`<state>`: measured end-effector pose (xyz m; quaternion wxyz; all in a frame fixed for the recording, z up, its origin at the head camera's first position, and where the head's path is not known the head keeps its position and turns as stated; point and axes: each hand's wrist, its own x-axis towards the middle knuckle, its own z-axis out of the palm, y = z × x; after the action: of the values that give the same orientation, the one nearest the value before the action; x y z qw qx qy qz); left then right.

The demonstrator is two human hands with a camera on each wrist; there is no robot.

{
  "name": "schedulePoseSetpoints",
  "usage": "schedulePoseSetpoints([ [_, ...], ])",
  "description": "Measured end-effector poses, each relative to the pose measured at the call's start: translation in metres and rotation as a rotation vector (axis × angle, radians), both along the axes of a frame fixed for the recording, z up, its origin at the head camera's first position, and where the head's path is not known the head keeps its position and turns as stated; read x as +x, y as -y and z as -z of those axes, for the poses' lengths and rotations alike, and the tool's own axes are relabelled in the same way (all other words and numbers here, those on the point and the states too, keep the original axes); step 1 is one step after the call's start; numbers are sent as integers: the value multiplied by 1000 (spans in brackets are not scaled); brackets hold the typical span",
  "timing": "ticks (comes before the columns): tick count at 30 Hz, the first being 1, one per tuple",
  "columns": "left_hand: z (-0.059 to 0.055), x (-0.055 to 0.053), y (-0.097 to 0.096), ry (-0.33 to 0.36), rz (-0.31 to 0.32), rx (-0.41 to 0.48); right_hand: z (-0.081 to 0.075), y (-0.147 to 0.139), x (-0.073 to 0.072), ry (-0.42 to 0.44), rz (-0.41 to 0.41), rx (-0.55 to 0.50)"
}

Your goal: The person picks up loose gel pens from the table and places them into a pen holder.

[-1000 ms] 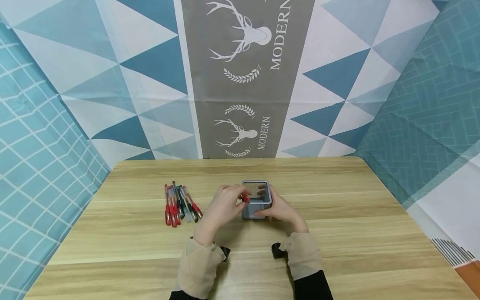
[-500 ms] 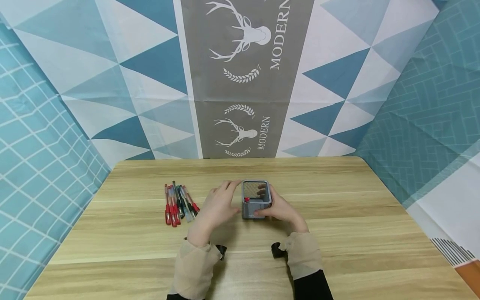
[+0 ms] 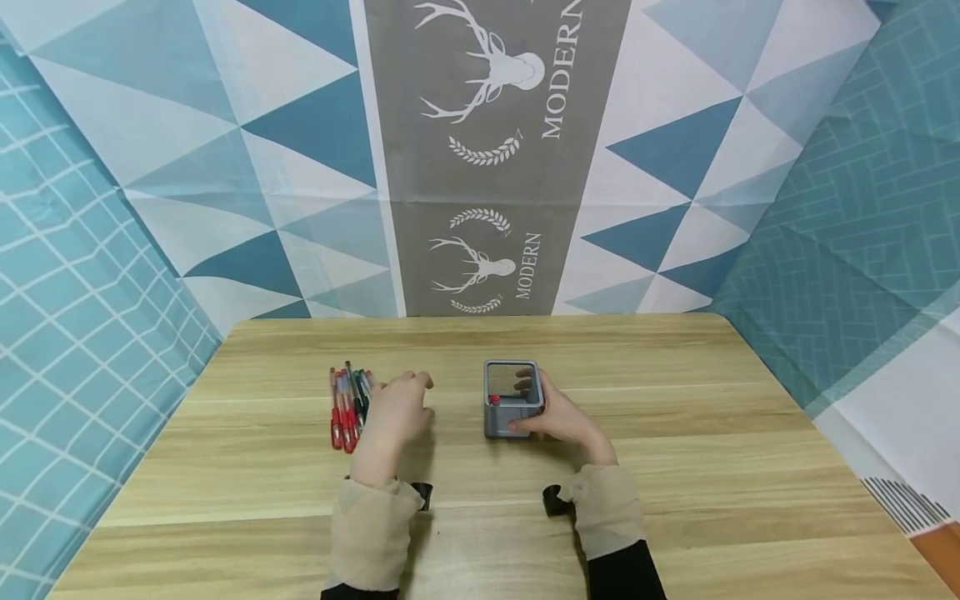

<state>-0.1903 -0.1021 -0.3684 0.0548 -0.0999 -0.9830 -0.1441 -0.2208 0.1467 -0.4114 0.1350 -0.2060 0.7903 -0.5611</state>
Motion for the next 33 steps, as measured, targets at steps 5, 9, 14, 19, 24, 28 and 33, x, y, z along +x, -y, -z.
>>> schedulePoseSetpoints([
  [5, 7, -1, 11, 119, -51, -13, 4, 0, -3, 17, -4, -13],
  [9, 8, -1, 13, 178, -64, -28, 17, -3, -10, 13, 3, -17],
  [14, 11, -1, 12, 192, -75, -60, 29, -5, -17, -9, 17, -6],
  [19, 17, -2, 14, 234, -94, -60, 30, -5, -16, -22, 22, 4],
  [24, 24, -5, 15, 288, -91, -61, 29, -6, -15, -25, 21, 10],
  [28, 29, -7, 14, 262, -75, -94, 29, -5, -14, -28, 25, 17],
  [33, 34, -10, 14, 206, -49, -116, 29, -5, -15, -33, 25, 11],
])
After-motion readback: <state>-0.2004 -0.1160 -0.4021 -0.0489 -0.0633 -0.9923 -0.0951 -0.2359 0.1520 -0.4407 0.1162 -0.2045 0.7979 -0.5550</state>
